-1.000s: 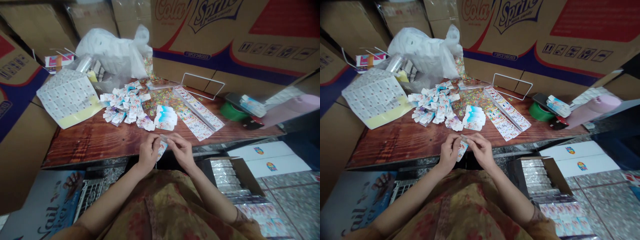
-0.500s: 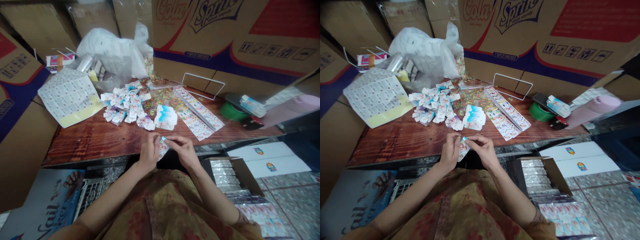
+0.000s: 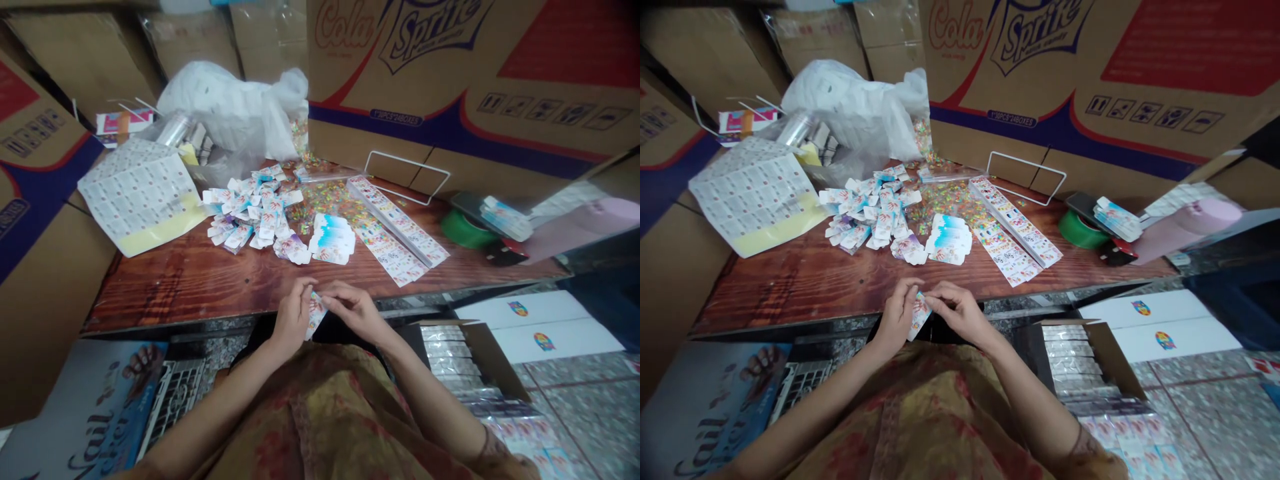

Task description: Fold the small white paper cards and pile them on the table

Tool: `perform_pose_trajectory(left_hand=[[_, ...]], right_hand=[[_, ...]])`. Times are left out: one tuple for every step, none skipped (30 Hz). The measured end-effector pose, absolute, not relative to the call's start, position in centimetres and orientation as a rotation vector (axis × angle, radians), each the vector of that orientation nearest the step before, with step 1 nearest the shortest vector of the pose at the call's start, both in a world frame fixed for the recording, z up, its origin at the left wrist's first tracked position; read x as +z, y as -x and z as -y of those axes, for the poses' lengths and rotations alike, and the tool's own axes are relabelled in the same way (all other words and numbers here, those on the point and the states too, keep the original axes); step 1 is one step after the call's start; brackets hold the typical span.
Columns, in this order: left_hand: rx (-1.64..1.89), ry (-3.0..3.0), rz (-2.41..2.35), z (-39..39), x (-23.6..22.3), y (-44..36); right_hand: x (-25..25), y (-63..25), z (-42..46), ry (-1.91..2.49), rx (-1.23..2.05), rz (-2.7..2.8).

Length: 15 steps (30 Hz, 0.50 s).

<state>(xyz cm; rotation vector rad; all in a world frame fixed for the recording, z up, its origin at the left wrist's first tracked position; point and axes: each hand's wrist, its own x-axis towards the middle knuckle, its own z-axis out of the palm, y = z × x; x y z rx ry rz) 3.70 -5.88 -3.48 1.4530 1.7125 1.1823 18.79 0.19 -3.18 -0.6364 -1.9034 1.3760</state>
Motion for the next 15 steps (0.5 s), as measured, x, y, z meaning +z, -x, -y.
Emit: perform_pose_trajectory(left_hand=[[1.17,-1.415,-1.708,6.0,-4.1,-3.5],[1.162,-1.364,-1.71,6.1,-4.8,-3.2],[1.164,-1.302,-1.715,6.0,-5.5,-3.0],[1.178,-1.234,-1.72,5.9,-6.0,-2.7],[1.206,-1.167,-1.726,5.5,-6.3,-2.3],[1.244,-1.106,-1.727,5.0,-6.3,-1.8],[1.292,-1.056,-1.723,4.2,-6.1,-1.1],[1.351,-1.023,-1.714,3.1,-5.5,-0.2],[1.416,-1.014,-1.708,1.8,-4.6,0.9],[1.485,-1.025,-1.706,0.4,-3.5,2.2],[1.565,-1.067,-1.707,-1.2,-2.3,3.7],[1.631,-1.132,-1.739,-2.7,-1.1,5.2],[1.654,-1.193,-1.826,-4.2,0.0,6.6],[1.653,-1.223,-1.97,-5.3,0.9,7.9],[1.63,-1.281,-2.14,-6.2,1.5,8.8]], right_hand=[[-3.6,-18.6,-0.1,0.627,1.373,1.957],[-4.0,-18.4,0.0,0.63,1.359,2.01],[-4.4,-18.1,0.1,0.648,1.33,2.056],[-4.8,-17.8,0.1,0.678,1.286,2.09],[-5.1,-17.6,-0.1,0.717,1.225,2.1],[-5.2,-17.4,-0.4,0.764,1.153,2.09],[-5.3,-17.2,-0.9,0.819,1.068,2.067],[-5.4,-17.1,-1.5,0.88,0.975,2.041],[-5.3,-17.0,-2.3,0.944,0.875,2.016],[-5.3,-17.0,-3.2,1.009,0.776,1.995],[-5.2,-17.1,-4.0,1.06,0.687,1.982],[-5.2,-17.1,-4.9,1.096,0.617,1.971],[-5.2,-17.2,-5.6,1.113,0.57,1.972],[-5.3,-17.3,-6.2,1.119,0.535,1.978],[-5.4,-17.4,-6.7,1.12,0.504,1.988]])
